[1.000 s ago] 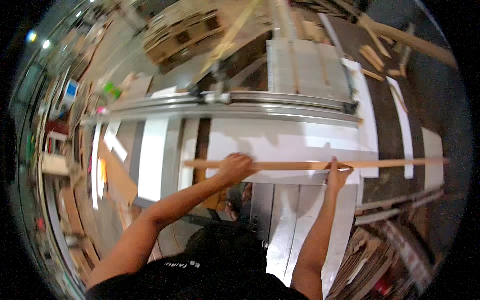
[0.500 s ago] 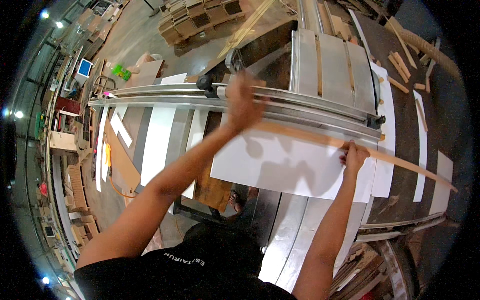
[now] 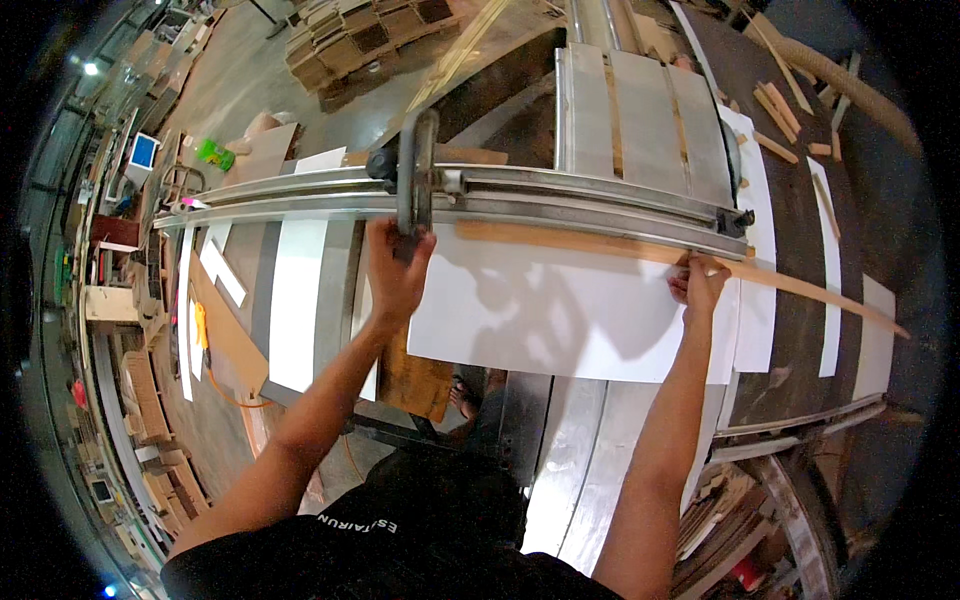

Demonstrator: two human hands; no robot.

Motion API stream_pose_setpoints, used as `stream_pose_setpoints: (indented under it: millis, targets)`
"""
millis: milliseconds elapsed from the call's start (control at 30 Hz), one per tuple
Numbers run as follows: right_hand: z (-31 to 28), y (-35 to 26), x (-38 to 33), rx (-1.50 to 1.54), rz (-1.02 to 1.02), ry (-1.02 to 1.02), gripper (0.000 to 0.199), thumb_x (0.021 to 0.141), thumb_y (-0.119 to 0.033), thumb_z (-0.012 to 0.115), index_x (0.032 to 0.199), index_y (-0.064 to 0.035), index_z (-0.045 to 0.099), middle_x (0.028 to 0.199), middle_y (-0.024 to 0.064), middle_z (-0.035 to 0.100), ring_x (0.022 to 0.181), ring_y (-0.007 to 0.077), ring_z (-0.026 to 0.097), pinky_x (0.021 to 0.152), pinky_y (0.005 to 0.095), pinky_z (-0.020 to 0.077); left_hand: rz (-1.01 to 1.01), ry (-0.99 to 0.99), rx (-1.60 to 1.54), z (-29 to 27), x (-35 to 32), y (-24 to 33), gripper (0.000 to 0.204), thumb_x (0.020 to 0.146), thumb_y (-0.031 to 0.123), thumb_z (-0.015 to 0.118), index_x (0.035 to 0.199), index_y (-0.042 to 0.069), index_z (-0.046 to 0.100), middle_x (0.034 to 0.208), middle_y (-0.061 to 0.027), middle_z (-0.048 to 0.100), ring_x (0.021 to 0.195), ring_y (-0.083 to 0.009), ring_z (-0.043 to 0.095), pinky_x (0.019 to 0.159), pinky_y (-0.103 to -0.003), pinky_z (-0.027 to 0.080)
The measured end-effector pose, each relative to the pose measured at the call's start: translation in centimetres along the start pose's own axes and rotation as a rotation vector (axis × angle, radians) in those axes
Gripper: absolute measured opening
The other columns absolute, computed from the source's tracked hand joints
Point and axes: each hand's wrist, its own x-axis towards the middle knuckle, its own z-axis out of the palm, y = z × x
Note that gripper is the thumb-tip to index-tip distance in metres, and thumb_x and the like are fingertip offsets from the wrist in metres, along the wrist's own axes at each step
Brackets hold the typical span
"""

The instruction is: The person uses a table saw to cut long, thin wooden dowels into shorter segments. They feed the dowels through the saw blade one by one, collecting the cut pieces and stacking them on the machine's surface.

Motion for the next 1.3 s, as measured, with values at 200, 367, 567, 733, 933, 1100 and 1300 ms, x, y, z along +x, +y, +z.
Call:
stream_pose_setpoints:
  millis: [200, 367, 567, 733, 933, 1100, 1300]
  targets:
    - [1.3, -0.7, -1.2, -0.028, 0.044, -0.031, 0.091, 0.092, -0.027, 0.071, 0.153, -0.0126, 0.005, 0.076, 0.0074, 0.062, 0.058, 0.0179, 0.064, 0.05, 0.0319, 0.0572, -0.203, 0.034, 0.09, -1.3, -6.9, -5.2, 0.017, 0.093, 0.005, 0.067, 0.107, -0.002, 0.06, 0.099, -0.0106, 0.064, 0.089, -0.0172, 0.064, 0.079, -0.031, 0.052]
    - [-0.3, -0.2, -1.4, -0.03, 0.004, -0.063, 0.119, 0.091, -0.032, 0.073, 0.153, -0.0081, -0.025, 0.075, 0.0088, 0.063, 0.055, 0.0185, 0.065, 0.049, 0.0309, 0.0558, -0.025, 0.079, 0.33, 0.2, -8.2, -1.3, 0.014, 0.09, 0.005, 0.069, 0.095, 0.0, 0.058, 0.09, -0.009, 0.058, 0.077, -0.0181, 0.056, 0.068, -0.033, 0.047]
    - [0.2, -1.6, -2.6, -0.021, 0.017, -0.015, 0.111, 0.09, -0.025, 0.074, 0.154, -0.0064, -0.015, 0.068, 0.0074, 0.061, 0.048, 0.0179, 0.063, 0.043, 0.0309, 0.054, 0.494, -0.332, 0.381, 9.1, -3.4, 3.0, 0.057, 0.077, 0.019, 0.081, 0.123, 0.002, 0.053, 0.124, -0.018, 0.056, 0.117, -0.0372, 0.054, 0.099, -0.05, 0.041]
    - [0.4, -1.2, -2.4, -0.064, 0.008, -0.033, 0.113, 0.091, -0.032, 0.073, 0.155, -0.0078, -0.016, 0.075, 0.0091, 0.06, 0.052, 0.0192, 0.064, 0.045, 0.032, 0.0543, 0.577, -0.602, 0.763, 17.5, 4.1, 2.8, 0.116, 0.064, 0.051, 0.087, 0.15, -0.002, 0.03, 0.152, -0.0223, 0.033, 0.144, -0.039, 0.029, 0.118, -0.057, 0.021]
    - [0.7, -1.3, -2.6, -0.099, 0.025, 0.006, 0.109, 0.089, -0.033, 0.074, 0.156, -0.0104, -0.01, 0.074, 0.0089, 0.06, 0.052, 0.0191, 0.064, 0.043, 0.0318, 0.0522, 0.549, -0.76, 0.832, 18.2, 5.0, 1.5, 0.123, 0.06, 0.062, 0.084, 0.151, -0.001, 0.03, 0.157, -0.0216, 0.029, 0.149, -0.0362, 0.024, 0.119, -0.06, 0.019]
    - [0.4, -0.4, -2.5, -0.148, -0.045, 0.015, 0.089, 0.087, -0.03, 0.076, 0.149, -0.0077, 0.017, 0.069, 0.0072, 0.058, 0.048, 0.0179, 0.06, 0.041, 0.0301, 0.0486, 0.868, -0.66, 0.838, 18.6, 2.7, -2.1, 0.096, 0.081, 0.059, 0.07, 0.154, 0.009, 0.032, 0.16, -0.0149, 0.028, 0.149, -0.0308, 0.025, 0.119, -0.058, 0.019]
    - [-2.8, 0.0, -1.5, -0.483, -0.321, 0.275, 0.06, 0.084, -0.018, 0.074, 0.14, -0.0075, 0.053, 0.065, 0.0097, 0.064, 0.055, 0.0262, 0.066, 0.055, 0.0372, 0.0546, 0.766, -0.616, 0.751, 18.2, 1.6, -2.1, 0.082, 0.085, 0.04, 0.072, 0.153, 0.014, 0.035, 0.161, -0.0095, 0.03, 0.148, -0.0273, 0.028, 0.117, -0.053, 0.023]
